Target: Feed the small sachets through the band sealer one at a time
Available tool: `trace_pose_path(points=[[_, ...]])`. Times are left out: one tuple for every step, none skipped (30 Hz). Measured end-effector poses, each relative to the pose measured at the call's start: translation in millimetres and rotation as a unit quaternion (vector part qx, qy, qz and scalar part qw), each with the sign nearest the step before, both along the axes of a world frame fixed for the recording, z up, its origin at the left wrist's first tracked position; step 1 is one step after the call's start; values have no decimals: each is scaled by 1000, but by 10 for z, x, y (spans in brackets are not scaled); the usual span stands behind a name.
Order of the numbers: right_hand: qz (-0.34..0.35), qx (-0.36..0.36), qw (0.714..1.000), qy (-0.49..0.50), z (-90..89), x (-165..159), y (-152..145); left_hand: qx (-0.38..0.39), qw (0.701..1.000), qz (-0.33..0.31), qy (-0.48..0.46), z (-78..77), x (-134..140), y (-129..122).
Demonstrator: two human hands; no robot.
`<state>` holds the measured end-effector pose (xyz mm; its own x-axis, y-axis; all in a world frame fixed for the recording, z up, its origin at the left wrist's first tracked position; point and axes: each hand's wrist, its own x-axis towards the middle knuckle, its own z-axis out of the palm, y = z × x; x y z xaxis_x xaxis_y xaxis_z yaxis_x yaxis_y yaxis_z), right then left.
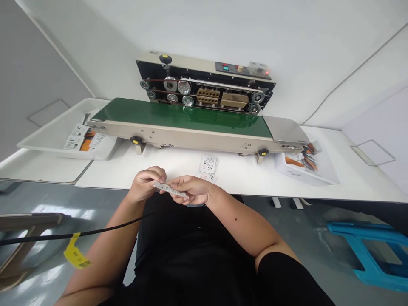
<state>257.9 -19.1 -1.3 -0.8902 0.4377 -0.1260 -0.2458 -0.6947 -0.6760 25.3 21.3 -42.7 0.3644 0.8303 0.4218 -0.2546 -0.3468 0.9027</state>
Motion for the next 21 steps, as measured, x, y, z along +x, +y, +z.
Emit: trace_pose_path(points=[[9,-7,1000,0,-3,6,-20,11,1000,-18,2,-5,-15,1],[16,-14,1000,-1,-3,9,-38,23,999,-35,4,-4,-27,1],[23,-21,1000,-2,-1,11,-53,34,998,-51,6,3,-38,1],[27,-28,999,-5,2,10,-66,45,997,-63,9,16,-45,-1],[27,-33,999,-7,6,6,-78,54,996,-73,12,34,-50,-5],[26,-36,999,-10,10,0,-91,62,995,-80,16,57,-52,-10],[22,-39,999,-12,13,-8,-104,69,994,-87,21,82,-52,-17],[19,-40,999,-14,15,-16,-120,74,992,-94,28,108,-50,-25],[15,-41,999,-18,17,-22,-140,77,991,-101,34,132,-45,-33],[10,-42,999,-23,20,-21,-162,80,990,-109,40,153,-40,-40],[4,-41,999,-30,26,-8,-187,80,989,-116,47,169,-33,-46],[-4,-38,998,-40,40,24,-211,79,988,-117,55,179,-25,-49],[-20,-30,998,-54,66,82,-231,77,989,-110,62,183,-17,-50],[-48,-18,996,-73,108,172,-245,76,990,-98,67,181,-8,-49],[-92,0,991,-97,173,300,-247,74,991,-84,71,174,0,-46],[-151,24,980,-124,264,467,-233,70,992,-72,72,165,7,-43],[-224,51,961,-152,380,671,-201,64,993,-64,69,154,13,-40],[-306,80,932,-180,519,906,-148,56,994,-64,63,144,18,-37],[-385,110,894,-202,675,1163,-75,48,995,-68,57,135,22,-35],[-459,139,850,-219,839,1431,19,40,995,-74,52,128,25,-34],[-527,162,800,-237,1001,1697,128,34,995,-79,49,124,28,-34]])
